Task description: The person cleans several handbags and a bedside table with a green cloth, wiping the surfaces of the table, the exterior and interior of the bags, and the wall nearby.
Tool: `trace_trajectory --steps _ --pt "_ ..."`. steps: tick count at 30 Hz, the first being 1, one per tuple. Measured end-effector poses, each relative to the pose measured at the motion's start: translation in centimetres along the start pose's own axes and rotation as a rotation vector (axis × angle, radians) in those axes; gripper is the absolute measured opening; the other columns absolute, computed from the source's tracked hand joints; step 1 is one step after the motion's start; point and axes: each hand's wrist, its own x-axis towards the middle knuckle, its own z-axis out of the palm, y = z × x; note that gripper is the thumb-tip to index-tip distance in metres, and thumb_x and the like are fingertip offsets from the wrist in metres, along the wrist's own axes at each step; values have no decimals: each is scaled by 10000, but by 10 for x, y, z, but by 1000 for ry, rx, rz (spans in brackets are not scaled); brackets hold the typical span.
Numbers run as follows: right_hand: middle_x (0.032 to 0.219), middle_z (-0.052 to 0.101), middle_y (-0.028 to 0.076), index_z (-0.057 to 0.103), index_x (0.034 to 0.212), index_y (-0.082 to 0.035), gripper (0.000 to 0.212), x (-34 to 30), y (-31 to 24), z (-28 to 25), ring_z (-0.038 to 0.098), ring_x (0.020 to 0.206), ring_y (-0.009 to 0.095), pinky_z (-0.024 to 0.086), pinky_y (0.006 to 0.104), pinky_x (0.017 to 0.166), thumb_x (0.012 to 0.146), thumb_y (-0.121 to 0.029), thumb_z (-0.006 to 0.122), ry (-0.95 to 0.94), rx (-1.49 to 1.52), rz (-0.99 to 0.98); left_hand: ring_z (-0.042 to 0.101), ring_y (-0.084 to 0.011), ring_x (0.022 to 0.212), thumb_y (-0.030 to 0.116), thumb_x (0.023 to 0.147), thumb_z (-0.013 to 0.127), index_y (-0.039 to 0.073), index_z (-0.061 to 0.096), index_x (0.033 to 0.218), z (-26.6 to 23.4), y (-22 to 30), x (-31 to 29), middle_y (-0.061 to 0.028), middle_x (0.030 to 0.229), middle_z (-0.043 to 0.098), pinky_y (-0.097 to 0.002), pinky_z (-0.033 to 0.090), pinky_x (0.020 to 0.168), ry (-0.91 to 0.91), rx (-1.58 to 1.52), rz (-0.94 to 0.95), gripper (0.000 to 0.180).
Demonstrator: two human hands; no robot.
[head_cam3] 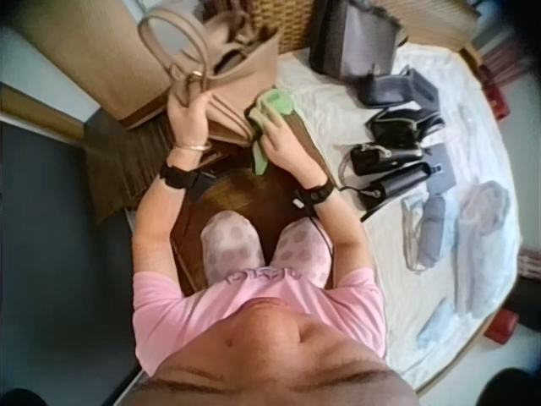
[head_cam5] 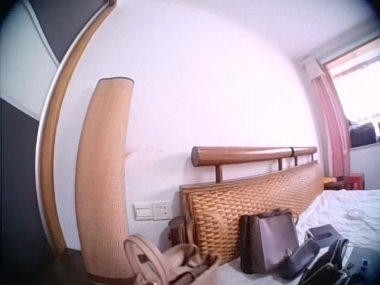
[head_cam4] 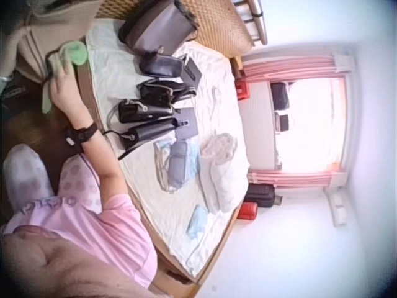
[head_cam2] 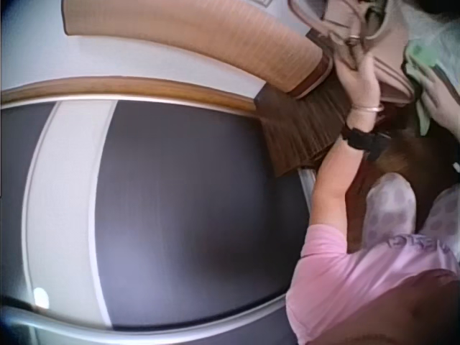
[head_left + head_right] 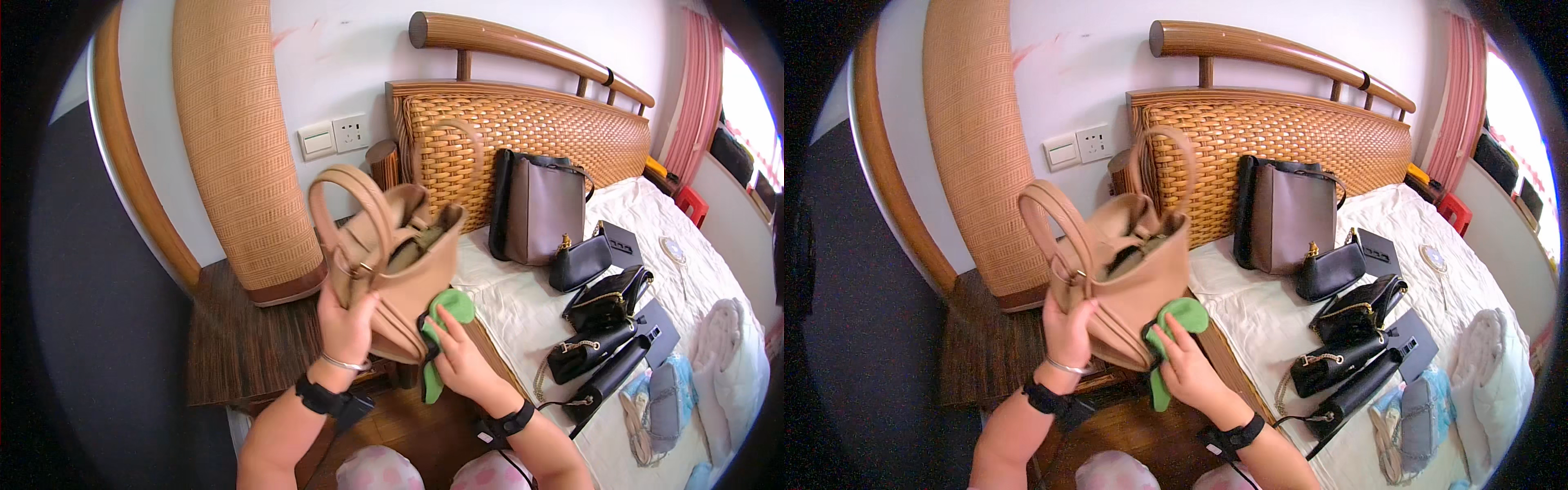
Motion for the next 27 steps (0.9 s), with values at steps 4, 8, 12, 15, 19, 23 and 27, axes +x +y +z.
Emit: trace_trajectory --steps 4,8,12,15,19,23,27 --pt "1489 376 284 451 1411 19 535 -13 9 11 451 1300 465 406 440 1089 885 -31 530 -48 2 81 573 -196 1092 31 853 632 -44 500 1290 -31 -23 30 -100 1229 599 -324 440 986 181 12 6 463" --pt "1485 391 267 463 1399 19 516 -34 25 0 492 1258 460 440 446 1059 896 -73 536 -55 -89 175 570 -200 1071 63 866 656 -46 507 1266 -45 -51 38 -111 1211 601 -340 439 988 169 253 -27 440" --pt "1465 413 258 487 1377 16 502 -60 27 -25 520 1222 451 453 445 1044 893 -97 555 -74 -170 231 280 -342 1434 156 884 716 -74 168 1518 -48 -63 30 -258 1541 280 -410 201 1192 329 540 -31 869" --pt "1435 438 252 504 1353 16 482 -86 37 -34 534 1200 438 462 448 1026 895 -114 573 -71 -219 296 181 -384 1468 121 896 678 -67 128 1532 -23 -51 13 -270 1585 147 -468 153 1199 361 733 306 862" --pt "1411 461 230 513 1341 7 469 -117 36 -51 552 1172 414 495 441 973 901 -138 584 -90 -290 361 161 -382 1473 22 896 571 -55 136 1529 32 -47 -31 -243 1593 137 -494 134 1203 9 829 621 772" --pt "1408 467 217 518 1339 0 472 -149 27 -73 553 1171 394 517 429 934 894 -137 595 -91 -359 390 303 -458 1386 145 848 659 -64 397 1401 100 -60 -75 -285 1475 338 -532 253 1147 -459 618 519 647" --pt "1352 502 212 534 1314 4 466 -186 24 -96 563 1141 388 520 437 915 868 -109 612 -39 -395 379 432 -464 1280 142 817 709 -36 420 1383 171 -103 -117 -287 1363 454 -492 361 1088 -763 366 336 659"
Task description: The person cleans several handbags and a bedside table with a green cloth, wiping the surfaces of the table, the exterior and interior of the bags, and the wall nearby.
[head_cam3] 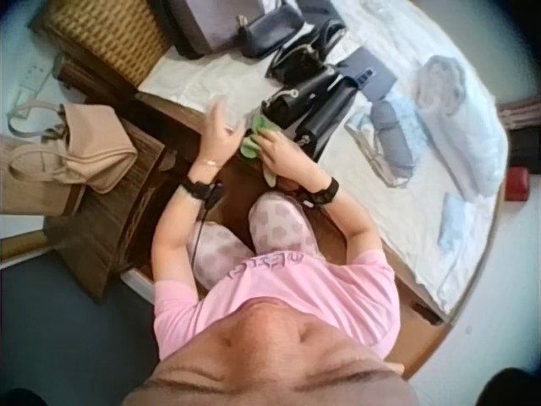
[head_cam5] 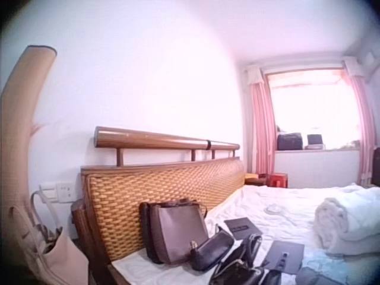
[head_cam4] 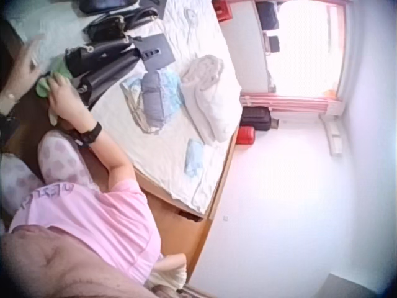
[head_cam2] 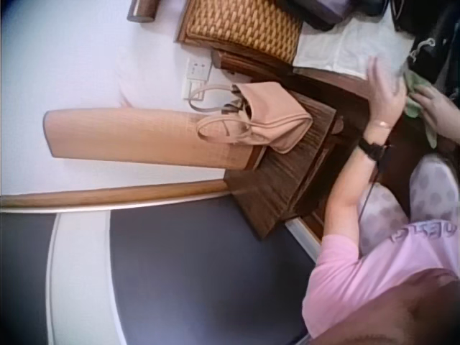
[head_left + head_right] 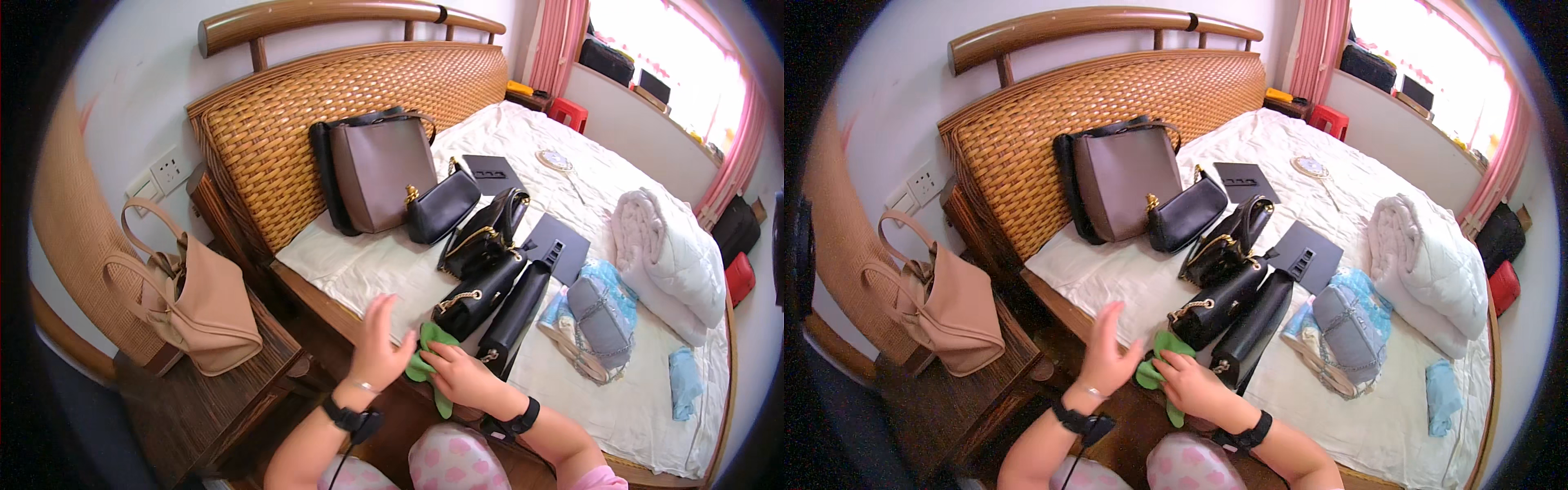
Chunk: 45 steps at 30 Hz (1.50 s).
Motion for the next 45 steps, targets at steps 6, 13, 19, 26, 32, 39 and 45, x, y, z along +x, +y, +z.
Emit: trace_trajectory --steps 6,13,19,26,32,39,45 --pt "1126 594 171 593 1181 5 357 -38 2 -16 610 984 361 533 415 836 842 -99 638 -11 -63 136 535 -407 1171 268 793 772 -18 436 1368 89 15 27 -250 1294 533 -447 452 1001 -130 -159 -121 726" --pt "1170 597 177 600 1160 12 337 -53 12 -23 599 1010 364 520 426 877 839 -84 637 145 -58 112 627 -363 956 275 805 777 25 601 1113 102 29 31 -176 1033 637 -409 509 845 -67 -107 -244 434" --pt "1181 597 180 611 1154 5 334 -42 11 -24 591 1025 381 505 438 903 824 -37 635 366 116 66 644 -369 875 254 817 758 -2 621 1042 60 30 -1 -192 946 658 -410 522 777 149 -165 -240 367" --pt "1532 339 244 512 1410 -122 491 21 -15 -15 428 1290 454 326 515 1110 933 -229 559 188 316 -229 638 -192 920 142 852 741 8 592 1093 16 24 -38 -135 1010 657 -321 506 820 364 -343 -246 313" --pt "1580 288 175 426 1486 -226 578 61 -21 16 242 1427 460 133 617 1170 952 -425 522 157 9 -179 625 -199 979 182 811 789 34 544 1132 6 1 -61 -99 1057 641 -331 497 857 274 -262 -336 430" --pt "1581 227 238 376 1503 -154 632 88 26 23 412 1209 460 322 540 1080 934 -358 560 413 -21 132 572 -172 952 90 882 686 -4 518 1144 -3 16 -65 -75 1033 615 -328 475 889 174 -327 -516 325" --pt "1589 205 244 318 1531 -186 632 68 -13 16 280 1358 572 247 611 1128 963 -386 511 56 -69 -95 589 -169 856 144 819 770 4 536 1063 -9 12 -68 -91 938 632 -316 499 796 243 -257 -440 365"
